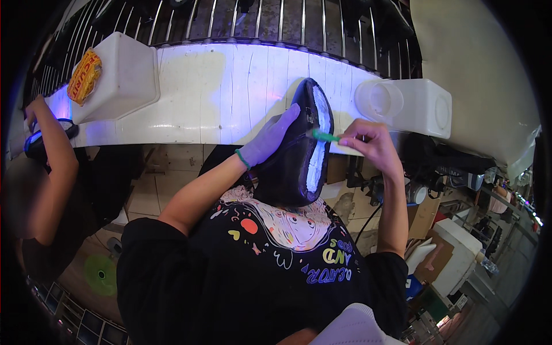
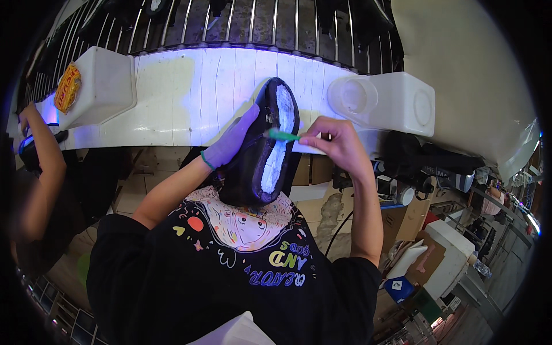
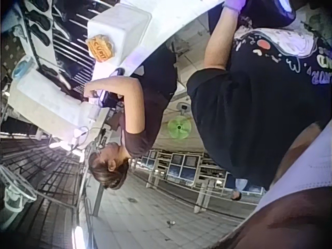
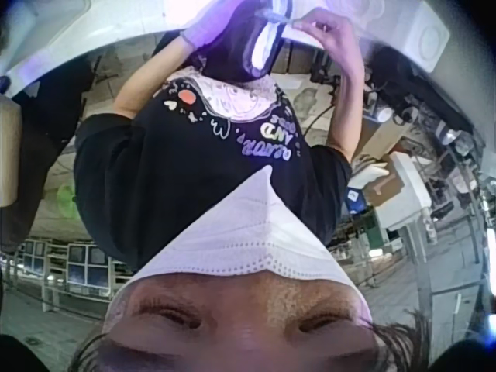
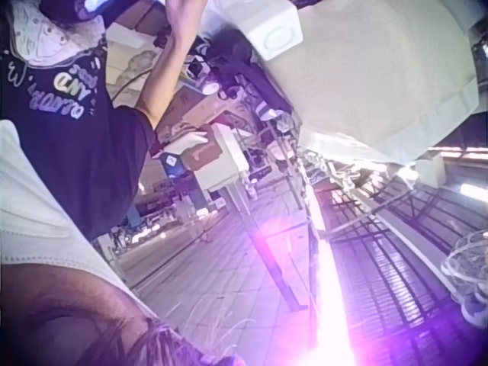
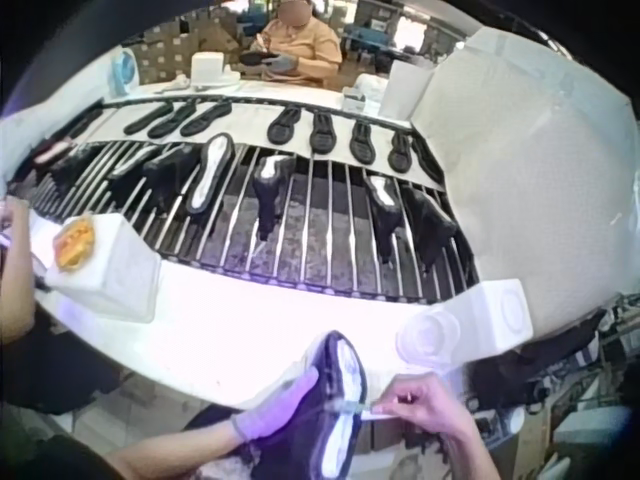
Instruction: Applying adhesive to the soles of shoes using a brush.
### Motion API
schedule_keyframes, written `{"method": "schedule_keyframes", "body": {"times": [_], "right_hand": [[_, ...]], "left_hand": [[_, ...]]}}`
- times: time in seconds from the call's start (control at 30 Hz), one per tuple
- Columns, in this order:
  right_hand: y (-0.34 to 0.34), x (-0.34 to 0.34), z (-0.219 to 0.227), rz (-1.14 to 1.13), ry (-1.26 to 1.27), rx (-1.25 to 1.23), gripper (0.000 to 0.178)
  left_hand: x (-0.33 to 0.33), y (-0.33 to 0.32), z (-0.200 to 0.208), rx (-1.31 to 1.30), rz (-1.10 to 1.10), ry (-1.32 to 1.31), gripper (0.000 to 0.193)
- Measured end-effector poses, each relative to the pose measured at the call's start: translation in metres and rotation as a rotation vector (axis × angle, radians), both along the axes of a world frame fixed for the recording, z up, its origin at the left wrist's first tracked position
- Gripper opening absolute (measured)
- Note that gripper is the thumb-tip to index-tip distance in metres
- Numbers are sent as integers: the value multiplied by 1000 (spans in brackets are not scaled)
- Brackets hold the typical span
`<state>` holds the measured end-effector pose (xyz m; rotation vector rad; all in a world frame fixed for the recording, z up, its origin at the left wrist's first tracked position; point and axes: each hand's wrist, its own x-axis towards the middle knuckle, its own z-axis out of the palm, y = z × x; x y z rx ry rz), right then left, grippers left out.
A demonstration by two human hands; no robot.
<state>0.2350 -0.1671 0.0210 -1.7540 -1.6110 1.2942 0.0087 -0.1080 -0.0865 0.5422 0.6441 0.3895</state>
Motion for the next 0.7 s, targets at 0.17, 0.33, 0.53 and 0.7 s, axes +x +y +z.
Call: {"method": "schedule_keyframes", "body": {"times": [0.17, 0.33, 0.53, 0.7], "right_hand": [[-32, -26, 20, 72, 196, 18, 14], [-23, -17, 5, -201, 53, 51, 14], [-32, -14, 15, -177, 307, -176, 15], [-42, -24, 29, -125, 329, -95, 15]], "left_hand": [[1, 0, 17, 29, 45, 48, 55], [0, 3, 14, -6, 10, 10, 53], [-2, 8, 22, 59, 67, 9, 51], [-2, 24, 29, 26, 179, 68, 51]]}}
